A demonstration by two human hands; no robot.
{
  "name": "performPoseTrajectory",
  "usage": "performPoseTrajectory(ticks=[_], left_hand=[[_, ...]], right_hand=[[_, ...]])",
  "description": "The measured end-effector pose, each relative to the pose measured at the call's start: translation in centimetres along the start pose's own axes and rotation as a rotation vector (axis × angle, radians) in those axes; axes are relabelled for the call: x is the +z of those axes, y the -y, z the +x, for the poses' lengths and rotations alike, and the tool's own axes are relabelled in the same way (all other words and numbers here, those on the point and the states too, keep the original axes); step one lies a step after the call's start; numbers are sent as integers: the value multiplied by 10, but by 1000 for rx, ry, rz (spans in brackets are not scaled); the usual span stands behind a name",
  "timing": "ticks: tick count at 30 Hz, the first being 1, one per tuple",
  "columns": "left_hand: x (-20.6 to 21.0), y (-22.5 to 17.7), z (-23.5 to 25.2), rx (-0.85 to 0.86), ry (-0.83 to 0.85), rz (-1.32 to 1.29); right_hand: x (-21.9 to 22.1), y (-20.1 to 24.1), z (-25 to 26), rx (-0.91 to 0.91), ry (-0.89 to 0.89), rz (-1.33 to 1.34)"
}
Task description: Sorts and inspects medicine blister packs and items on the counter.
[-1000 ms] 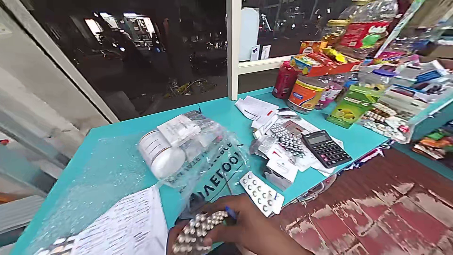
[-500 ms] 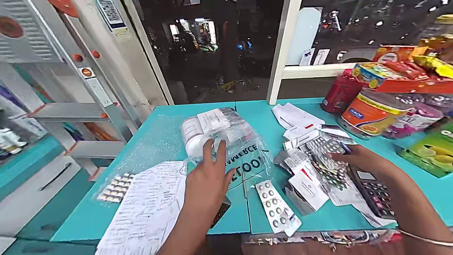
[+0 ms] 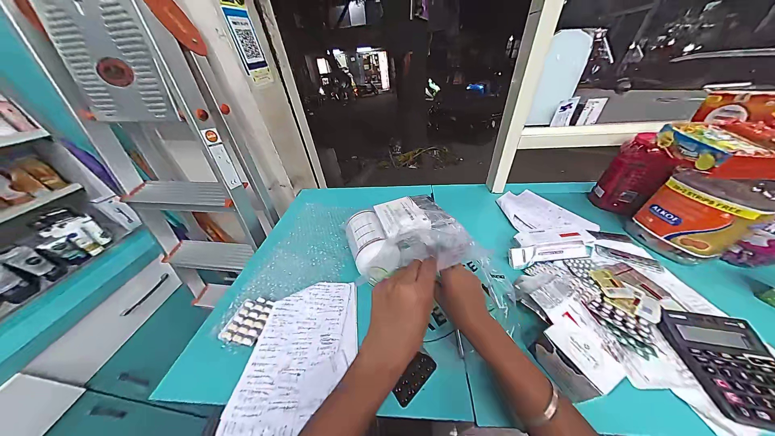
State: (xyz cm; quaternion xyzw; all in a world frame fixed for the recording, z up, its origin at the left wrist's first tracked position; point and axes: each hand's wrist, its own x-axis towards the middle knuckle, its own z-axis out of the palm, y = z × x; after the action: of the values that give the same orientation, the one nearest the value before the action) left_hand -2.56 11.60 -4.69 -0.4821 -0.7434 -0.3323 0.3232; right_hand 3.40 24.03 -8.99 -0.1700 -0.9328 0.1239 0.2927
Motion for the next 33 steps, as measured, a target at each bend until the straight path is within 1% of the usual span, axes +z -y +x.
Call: performPoseTrajectory(ticks=[1,2,4,5,8,10,12,16,18,20,22,24,25,27,30,32,33], left_hand=[[0,0,-2,22,-8,-20],[0,1,-4,46,-18,-26],[-2,4,-8,78,-32,-33],[-2,6,-7,86,-43,-44],[-3,12,-3,90,-73,-77],[-3,18,2,74,-93,-95],[-2,23,5,45,-127,-122],[1,27,8,-1,-144,-165],[-3,30,8,-47,-113,-202],[-15,33,4,-116,-39,-273],[-27,36,-2,-162,-25,-343],[-37,32,-12,-159,-36,-427],[-41,26,-17,-142,2,-439],[-46,13,-29,-119,147,-423],[-47,4,-39,-169,355,-485],[-51,3,-40,-228,503,-693],[-54,4,-39,-259,613,-804]], right_hand=[[14,-3,11,10,-58,-49],[23,-6,20,35,-50,-87],[30,-7,30,111,64,-137],[29,-8,34,99,76,-162],[23,-9,32,-19,-81,-204],[16,-10,21,-103,-171,-292],[9,-17,4,-207,-232,-297],[-13,-15,-47,-329,-319,-175],[-28,-8,-70,-309,-369,-46],[-47,1,-87,-194,-417,186],[-65,9,-95,31,-461,512],[-82,16,-97,287,-459,837],[-88,15,-96,399,-442,972],[-95,12,-96,572,-379,1186],[-104,10,-97,722,-248,1372],[-108,10,-99,770,-155,1461],[-110,9,-100,780,-98,1481]])
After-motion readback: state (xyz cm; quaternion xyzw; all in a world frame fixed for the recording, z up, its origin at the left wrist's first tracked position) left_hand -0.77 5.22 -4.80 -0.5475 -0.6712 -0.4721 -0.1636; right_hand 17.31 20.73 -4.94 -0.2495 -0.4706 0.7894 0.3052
